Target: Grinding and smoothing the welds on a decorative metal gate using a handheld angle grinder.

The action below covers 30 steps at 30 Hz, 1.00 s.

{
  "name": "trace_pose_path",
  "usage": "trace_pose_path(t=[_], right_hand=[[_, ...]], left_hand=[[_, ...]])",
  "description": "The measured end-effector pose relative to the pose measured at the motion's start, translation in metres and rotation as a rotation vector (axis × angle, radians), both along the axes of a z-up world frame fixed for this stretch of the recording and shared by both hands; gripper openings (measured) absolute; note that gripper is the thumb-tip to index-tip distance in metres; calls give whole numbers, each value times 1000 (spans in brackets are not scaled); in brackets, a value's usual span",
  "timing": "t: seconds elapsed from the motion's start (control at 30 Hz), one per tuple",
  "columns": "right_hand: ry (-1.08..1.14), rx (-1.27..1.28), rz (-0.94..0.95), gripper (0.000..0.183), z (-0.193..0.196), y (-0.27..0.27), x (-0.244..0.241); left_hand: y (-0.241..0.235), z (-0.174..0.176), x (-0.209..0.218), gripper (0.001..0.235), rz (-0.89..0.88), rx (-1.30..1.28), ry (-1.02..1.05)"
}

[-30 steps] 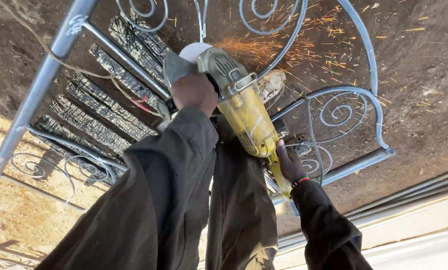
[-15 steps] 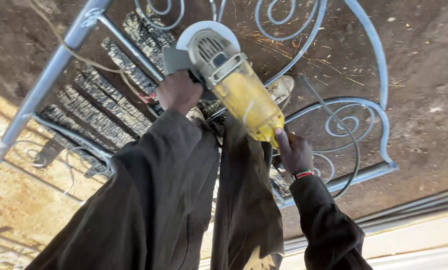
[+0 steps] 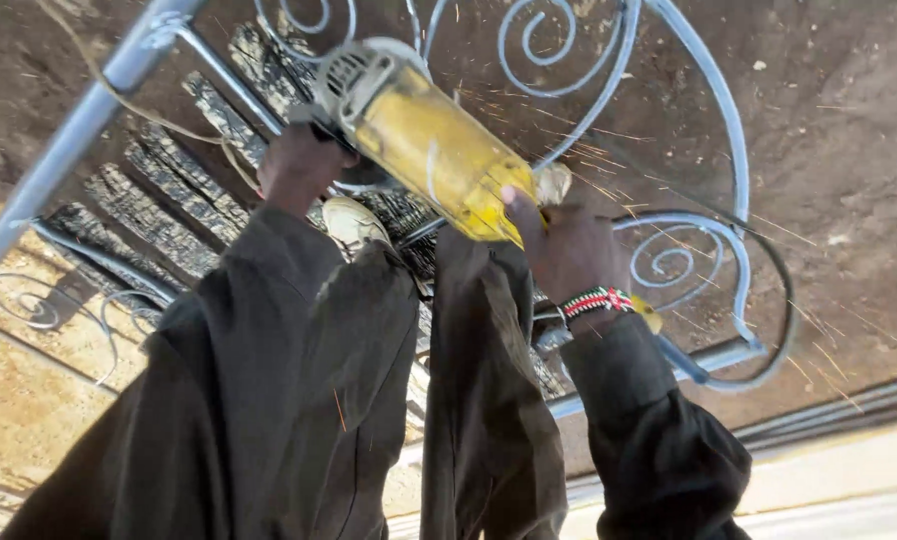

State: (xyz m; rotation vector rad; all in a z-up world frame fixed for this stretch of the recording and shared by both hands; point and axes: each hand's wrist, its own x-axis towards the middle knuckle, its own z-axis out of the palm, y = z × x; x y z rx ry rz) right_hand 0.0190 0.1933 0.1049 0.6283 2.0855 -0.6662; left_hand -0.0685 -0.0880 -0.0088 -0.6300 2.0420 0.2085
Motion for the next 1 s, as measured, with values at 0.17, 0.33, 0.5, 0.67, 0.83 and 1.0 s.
trace_pose_path(t=[0.17,0.33,0.5,0.67,0.83,1.0], right_hand=[[-93,8,92,77,-24,19,10],[-197,-61,87,71,-15,31,21],[-156,-194,-73,72,-32,37,73],[-59,-180,-228,54,-95,26,164],[-66,-173,-166,55,-94,62,161],[-62,-201,-199,63,-90,60,138]], left_hand=[[-4,-22,20,38,23,58,-21],[-3,-6,62,44,83,47,-113],[15,29,67,48,27,-57,-176],[34,14,48,46,-124,5,-100],[54,12,65,38,-121,61,-77],[45,16,64,41,-131,-49,-159]])
